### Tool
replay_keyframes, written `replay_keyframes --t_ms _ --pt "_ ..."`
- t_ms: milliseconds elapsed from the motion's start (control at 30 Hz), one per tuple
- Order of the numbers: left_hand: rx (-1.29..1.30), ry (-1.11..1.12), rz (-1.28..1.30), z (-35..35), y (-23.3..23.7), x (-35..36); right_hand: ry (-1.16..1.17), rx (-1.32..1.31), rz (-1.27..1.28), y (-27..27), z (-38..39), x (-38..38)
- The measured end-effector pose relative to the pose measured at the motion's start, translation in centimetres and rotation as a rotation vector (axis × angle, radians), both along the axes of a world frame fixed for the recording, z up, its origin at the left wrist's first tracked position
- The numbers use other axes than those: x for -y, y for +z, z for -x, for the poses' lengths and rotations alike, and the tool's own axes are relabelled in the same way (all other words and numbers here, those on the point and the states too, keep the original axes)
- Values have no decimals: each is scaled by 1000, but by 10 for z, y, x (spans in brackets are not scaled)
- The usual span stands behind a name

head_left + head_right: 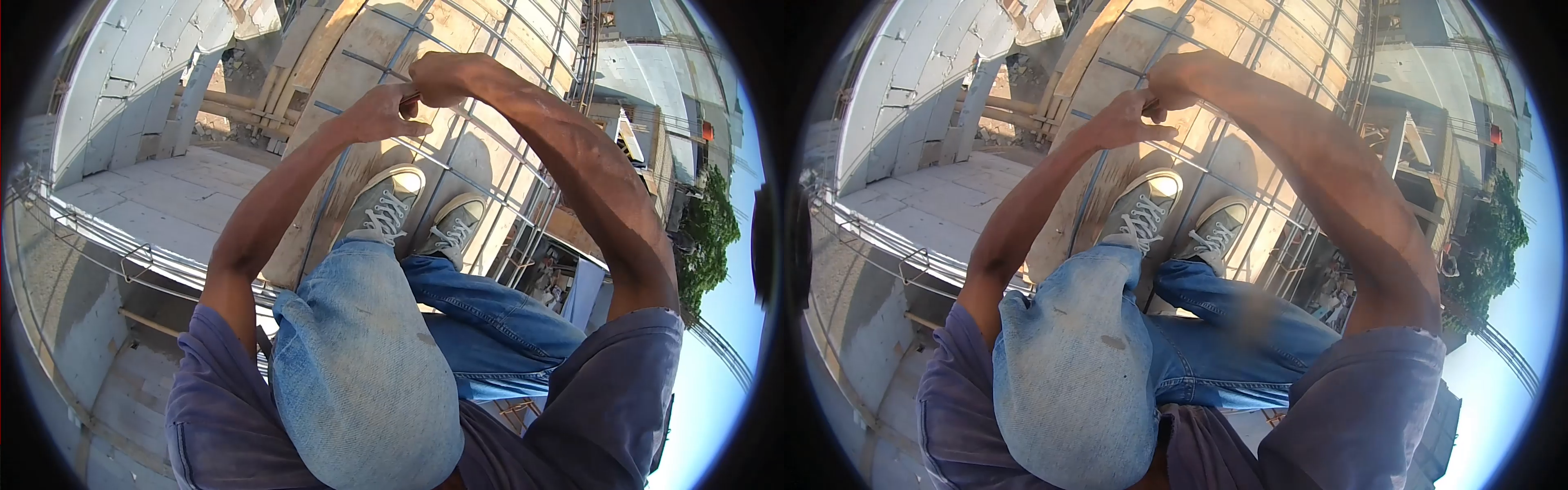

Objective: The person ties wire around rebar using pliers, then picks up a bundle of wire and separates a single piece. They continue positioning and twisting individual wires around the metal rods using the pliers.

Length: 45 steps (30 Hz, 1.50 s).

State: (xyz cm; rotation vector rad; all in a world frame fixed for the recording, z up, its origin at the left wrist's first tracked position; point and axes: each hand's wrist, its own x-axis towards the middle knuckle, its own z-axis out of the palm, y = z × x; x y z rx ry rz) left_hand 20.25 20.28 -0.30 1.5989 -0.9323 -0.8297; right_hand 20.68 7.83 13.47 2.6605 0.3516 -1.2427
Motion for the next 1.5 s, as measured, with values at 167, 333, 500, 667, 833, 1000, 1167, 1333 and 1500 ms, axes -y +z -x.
replay_keyframes --t_ms 167,333,500,667,833,1000,1167,1333,1500 --pt "-330 29 90 -11 -10 17 -299 -351 95 15 -14 -9" --pt "-529 -209 -33 -36 -7 4 1061 959 135 -24 27 21" --pt "-518 -311 -17 -37 -7 11 731 745 24 -28 28 21" --pt "3 199 147 -11 0 1 321 300 -121 -13 8 11" --pt "34 316 58 11 14 15 -139 -199 157 16 -14 -19" --pt "-220 -224 -239 -34 23 8 255 8 48 19 2 -9" --pt "-430 -473 -61 -57 12 14 361 407 -34 19 32 -4" --pt "-126 -178 292 -57 1 14 -569 -543 -245 6 1 41" --pt "-380 607 71 -45 14 -63 -1015 -726 -854 -15 53 79"
